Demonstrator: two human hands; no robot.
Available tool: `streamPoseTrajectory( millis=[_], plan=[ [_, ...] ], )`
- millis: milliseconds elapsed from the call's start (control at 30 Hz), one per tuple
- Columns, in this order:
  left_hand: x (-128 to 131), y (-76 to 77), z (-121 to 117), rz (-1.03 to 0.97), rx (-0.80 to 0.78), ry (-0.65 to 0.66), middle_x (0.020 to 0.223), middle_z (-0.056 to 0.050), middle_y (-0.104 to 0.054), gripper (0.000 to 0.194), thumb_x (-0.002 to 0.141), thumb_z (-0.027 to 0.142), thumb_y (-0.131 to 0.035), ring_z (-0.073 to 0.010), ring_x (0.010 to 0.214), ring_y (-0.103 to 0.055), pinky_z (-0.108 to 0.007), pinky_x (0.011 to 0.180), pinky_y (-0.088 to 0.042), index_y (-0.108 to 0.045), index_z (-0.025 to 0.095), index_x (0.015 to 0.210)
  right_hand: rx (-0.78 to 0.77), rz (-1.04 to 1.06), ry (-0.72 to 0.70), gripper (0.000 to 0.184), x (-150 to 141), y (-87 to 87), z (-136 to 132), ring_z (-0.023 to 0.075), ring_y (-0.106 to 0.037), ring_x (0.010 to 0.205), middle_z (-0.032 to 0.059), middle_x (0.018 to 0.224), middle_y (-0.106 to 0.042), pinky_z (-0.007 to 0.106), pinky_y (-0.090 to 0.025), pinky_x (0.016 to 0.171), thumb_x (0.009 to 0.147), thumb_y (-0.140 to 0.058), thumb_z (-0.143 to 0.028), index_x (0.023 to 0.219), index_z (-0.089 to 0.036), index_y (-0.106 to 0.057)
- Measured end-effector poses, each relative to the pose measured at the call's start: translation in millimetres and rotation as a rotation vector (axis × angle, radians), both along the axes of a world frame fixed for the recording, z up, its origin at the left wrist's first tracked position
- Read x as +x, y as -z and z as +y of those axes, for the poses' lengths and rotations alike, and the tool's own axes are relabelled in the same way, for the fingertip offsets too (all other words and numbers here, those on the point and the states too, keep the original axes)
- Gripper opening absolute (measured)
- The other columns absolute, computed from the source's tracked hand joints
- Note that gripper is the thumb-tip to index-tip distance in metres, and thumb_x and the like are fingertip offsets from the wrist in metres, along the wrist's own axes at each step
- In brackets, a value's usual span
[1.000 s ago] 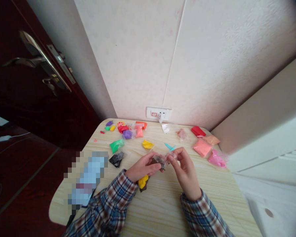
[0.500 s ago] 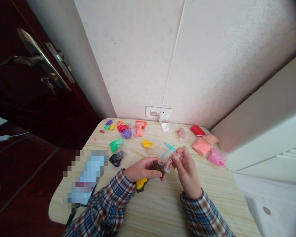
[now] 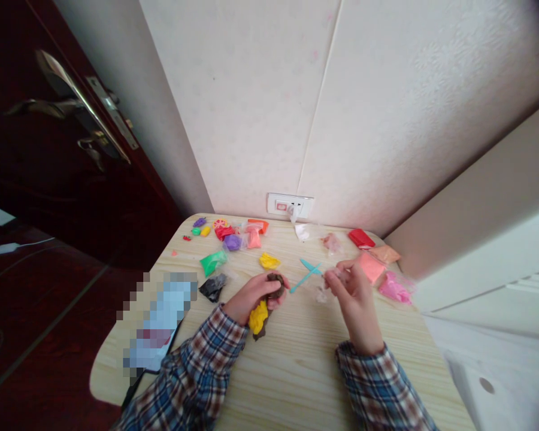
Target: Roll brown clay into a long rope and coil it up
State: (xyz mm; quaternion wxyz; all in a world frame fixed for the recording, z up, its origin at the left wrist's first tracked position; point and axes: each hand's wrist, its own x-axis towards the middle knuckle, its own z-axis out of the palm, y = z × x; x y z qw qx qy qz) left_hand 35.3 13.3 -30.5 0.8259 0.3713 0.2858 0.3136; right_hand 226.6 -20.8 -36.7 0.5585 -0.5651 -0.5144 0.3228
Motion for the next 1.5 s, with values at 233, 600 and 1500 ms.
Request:
streamPoseTrajectory(
  millis=[233,600,1500],
  plan=[
    [5,1.1,7,-0.353,-0.281,-0.366,0.053,0.004,-0.039,0.018,0.084,0.023,-0.050,-0.0045,0.045,-0.034,-0.014,0.044,-0.029,-0.056,0.013,0.072,0.175,-0.609,-0.083,0.037,-7,8.7,1,0.0276,-0.042,0.117,0.0136,0.123,-0.046,0.049,-0.037,0.096,0.086,-0.050,-0.037,0.119,-0.019,-0.047],
    [41,1.9,-9,-0.281,-0.480,-0.448,0.074,0.000,-0.061,0.017,0.086,0.030,-0.050,-0.0112,0.070,-0.057,-0.023,0.067,-0.044,-0.061,0.017,0.083,0.299,-0.637,-0.165,0.049,-53,0.9,-4,0.0283,-0.024,0.134,0.0092,0.146,-0.026,0.053,-0.025,0.105,0.091,-0.038,-0.035,0.139,-0.027,-0.028],
    [29,4.1,-14,0.169,0.216,-0.130,0.053,0.007,-0.044,0.052,0.069,0.063,-0.057,-0.0025,0.033,-0.033,-0.018,0.030,-0.020,-0.053,0.013,0.086,0.115,0.004,-0.510,0.029,-37,-12.3,-5,0.0238,-0.046,0.124,0.0074,0.123,-0.059,0.045,-0.039,0.101,0.085,-0.055,-0.033,0.113,-0.026,-0.059]
  ],
)
